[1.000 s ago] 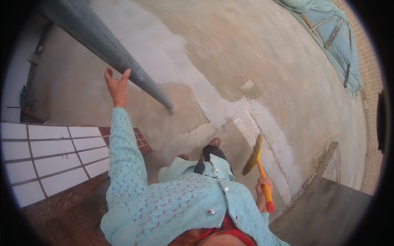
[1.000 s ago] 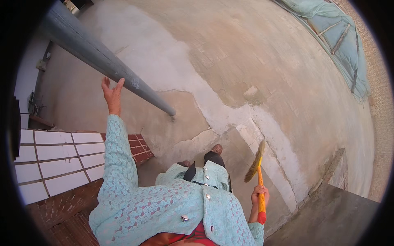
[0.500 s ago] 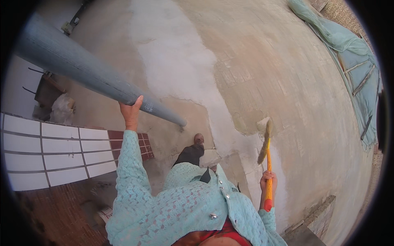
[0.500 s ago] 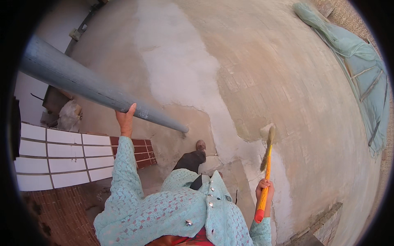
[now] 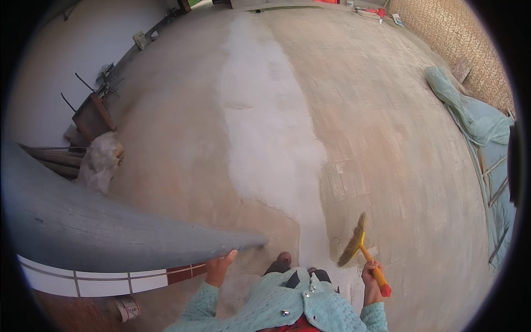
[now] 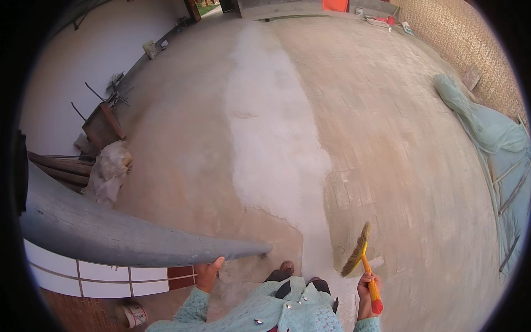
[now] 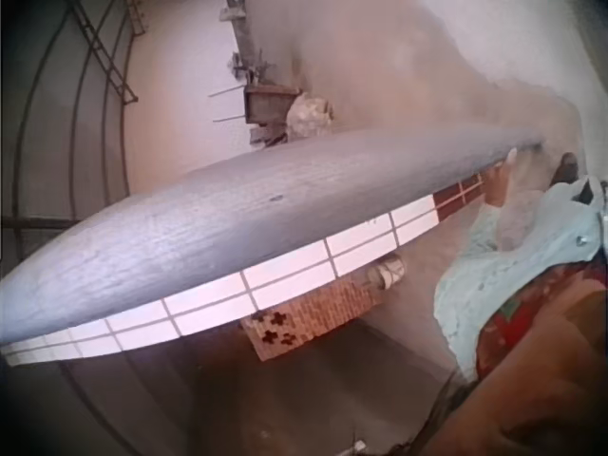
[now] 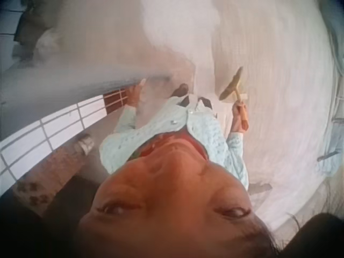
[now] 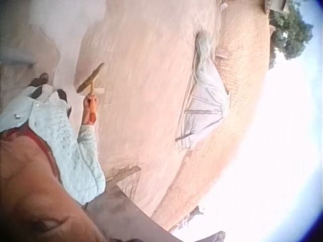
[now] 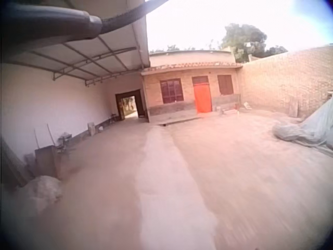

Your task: The person sweeps a tiled outdoor courtyard with a long-handled broom, moving debris toward a covered pile. The person briefly picks up a small white bottle from the floor and places it into a nearby rectangular tray before resuming sweeping.

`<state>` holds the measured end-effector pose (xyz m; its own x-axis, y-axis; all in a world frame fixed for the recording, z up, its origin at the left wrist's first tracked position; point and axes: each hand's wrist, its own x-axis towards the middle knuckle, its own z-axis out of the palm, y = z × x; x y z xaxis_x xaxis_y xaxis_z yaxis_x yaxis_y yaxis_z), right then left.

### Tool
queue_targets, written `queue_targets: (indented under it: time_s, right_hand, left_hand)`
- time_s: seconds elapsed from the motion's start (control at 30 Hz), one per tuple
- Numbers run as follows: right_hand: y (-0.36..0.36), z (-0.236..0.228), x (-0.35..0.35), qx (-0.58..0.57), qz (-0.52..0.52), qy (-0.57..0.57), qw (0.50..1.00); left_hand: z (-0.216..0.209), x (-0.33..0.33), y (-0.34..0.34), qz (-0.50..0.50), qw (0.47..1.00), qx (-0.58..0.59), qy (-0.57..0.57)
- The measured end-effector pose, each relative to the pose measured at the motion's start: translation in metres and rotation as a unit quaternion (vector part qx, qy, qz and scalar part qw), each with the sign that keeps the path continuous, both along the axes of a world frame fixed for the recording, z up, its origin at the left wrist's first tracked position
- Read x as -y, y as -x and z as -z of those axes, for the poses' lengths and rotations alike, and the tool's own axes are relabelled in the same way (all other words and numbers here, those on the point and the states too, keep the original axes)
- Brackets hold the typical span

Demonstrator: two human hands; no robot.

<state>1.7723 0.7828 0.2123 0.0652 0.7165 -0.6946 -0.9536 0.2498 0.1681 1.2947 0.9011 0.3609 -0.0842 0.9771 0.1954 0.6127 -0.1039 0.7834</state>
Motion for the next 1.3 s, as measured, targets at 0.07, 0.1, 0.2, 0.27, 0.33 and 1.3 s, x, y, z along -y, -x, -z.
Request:
queue_targets:
  time_s: [0.07, 0.1, 0.2, 0.27, 0.33, 1.3]
  right_hand:
    - [-0.004, 0.000, -0.035, 0.002, -0.020, 0.018, 1.000]
    - [-0.006, 0.002, -0.052, 0.003, -0.031, 0.026, 0.999]
    - [-0.013, 0.016, -0.095, 0.007, -0.055, 0.008, 0.998]
    - [-0.027, 0.026, -0.130, 0.024, -0.072, 0.002, 0.997]
    - [-0.035, 0.042, -0.153, 0.036, -0.092, -0.007, 0.995]
    - [0.133, 0.059, -0.328, -0.094, -0.549, 0.218, 0.801]
  left_hand:
    - [-0.012, -0.002, -0.002, 0.009, 0.999, -0.041, 0.017]
    - [-0.017, -0.003, -0.005, 0.011, 0.998, -0.061, 0.025]
    - [-0.020, -0.003, -0.008, -0.057, 0.996, 0.041, 0.056]
    - [-0.023, -0.007, -0.012, -0.068, 0.991, 0.076, 0.085]
    - [-0.033, -0.006, -0.014, -0.085, 0.984, 0.105, 0.117]
    - [0.040, 0.017, -0.011, -0.276, 0.912, 0.245, 0.181]
